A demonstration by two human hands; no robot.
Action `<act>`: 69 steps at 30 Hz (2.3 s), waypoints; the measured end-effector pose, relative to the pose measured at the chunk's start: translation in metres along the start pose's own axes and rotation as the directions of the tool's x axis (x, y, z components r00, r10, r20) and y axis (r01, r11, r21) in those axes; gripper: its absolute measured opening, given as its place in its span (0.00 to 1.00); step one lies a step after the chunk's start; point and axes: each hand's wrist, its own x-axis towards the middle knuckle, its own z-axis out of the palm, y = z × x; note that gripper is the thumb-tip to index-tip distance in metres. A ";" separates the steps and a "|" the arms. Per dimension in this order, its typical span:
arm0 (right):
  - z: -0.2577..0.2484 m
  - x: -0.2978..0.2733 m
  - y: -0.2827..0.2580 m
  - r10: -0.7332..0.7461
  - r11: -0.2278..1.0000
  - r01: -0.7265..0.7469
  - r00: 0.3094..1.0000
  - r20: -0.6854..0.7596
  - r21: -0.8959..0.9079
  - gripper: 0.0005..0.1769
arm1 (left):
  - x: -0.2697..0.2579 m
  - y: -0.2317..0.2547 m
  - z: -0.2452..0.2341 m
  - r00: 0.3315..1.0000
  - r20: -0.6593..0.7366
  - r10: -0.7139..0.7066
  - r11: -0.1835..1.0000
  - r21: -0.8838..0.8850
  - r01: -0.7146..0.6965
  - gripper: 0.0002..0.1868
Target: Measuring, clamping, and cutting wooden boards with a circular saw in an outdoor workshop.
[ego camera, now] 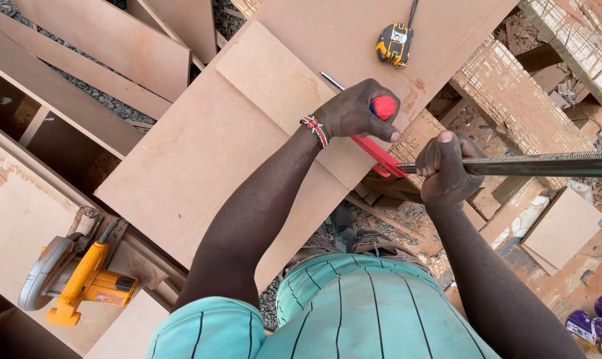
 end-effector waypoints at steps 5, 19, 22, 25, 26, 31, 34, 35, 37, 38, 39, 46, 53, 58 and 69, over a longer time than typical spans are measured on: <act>0.006 -0.001 -0.006 -0.017 1.000 0.017 1.000 0.014 0.024 0.33 | -0.008 0.003 0.066 0.880 -0.475 0.011 0.999 0.050 0.014 0.12; -0.004 -0.002 0.006 -0.054 0.998 0.052 0.996 0.064 0.040 0.32 | -0.011 -0.006 0.011 0.988 -0.112 0.107 0.994 0.024 -0.105 0.19; -0.008 0.001 0.013 -0.057 0.996 0.052 0.996 0.068 0.069 0.31 | -0.001 -0.017 0.000 0.997 0.029 0.073 0.997 -0.026 -0.073 0.17; -0.007 0.001 0.015 -0.023 0.996 0.017 0.996 0.083 0.082 0.32 | -0.012 -0.014 0.005 0.996 -0.064 0.060 0.998 -0.014 -0.061 0.18; -0.008 0.003 0.016 -0.023 0.996 0.014 0.995 0.099 0.094 0.32 | -0.013 -0.017 0.013 0.995 -0.080 0.060 0.998 -0.003 -0.061 0.18; 0.005 0.000 -0.003 0.161 0.986 -0.152 0.973 0.164 -0.067 0.31 | -0.033 0.025 0.069 0.741 -0.653 -0.156 0.966 0.056 0.253 0.22; -0.007 -0.016 0.007 0.291 0.938 -0.207 0.908 0.301 -0.279 0.20 | -0.062 -0.015 0.095 0.712 -0.701 0.020 0.979 0.158 0.128 0.37; -0.011 -0.021 0.002 0.294 0.942 -0.209 0.891 0.346 -0.264 0.20 | -0.086 -0.002 0.101 0.679 -0.734 0.026 0.975 0.167 0.144 0.37; -0.019 -0.030 -0.006 0.304 0.940 -0.213 0.876 0.374 -0.266 0.03 | -0.136 0.023 0.120 0.621 -0.771 -0.142 0.969 0.021 0.248 0.26; -0.036 -0.036 0.004 0.313 0.942 -0.222 0.848 0.428 -0.250 0.03 | -0.169 0.040 0.135 0.571 -0.809 -0.141 0.964 0.019 0.265 0.26; -0.052 -0.040 0.016 0.412 0.911 -0.388 0.825 0.388 -0.141 0.35 | -0.201 0.059 0.153 0.544 -0.815 -0.203 0.960 -0.057 0.273 0.27; -0.090 -0.076 0.018 0.626 0.778 -0.562 0.733 0.268 -0.280 0.15 | -0.432 0.078 0.258 -0.148 -0.959 -0.242 0.871 -0.282 0.402 0.19; 0.045 -0.161 -0.025 0.665 0.726 -0.507 0.344 0.663 -0.465 0.13 | -0.588 0.033 0.269 -0.501 -0.838 -0.217 0.883 -0.387 0.265 0.15; 0.219 -0.240 -0.066 0.439 0.855 -0.257 -0.109 0.892 -0.451 0.13 | -0.706 -0.054 0.244 -0.603 -0.773 -0.199 0.480 -0.613 0.627 0.33; 0.552 -0.431 0.105 0.355 0.825 0.544 -0.284 0.891 -0.156 0.41 | -0.707 -0.086 0.237 -0.584 -0.792 -0.179 0.120 -0.606 0.786 0.83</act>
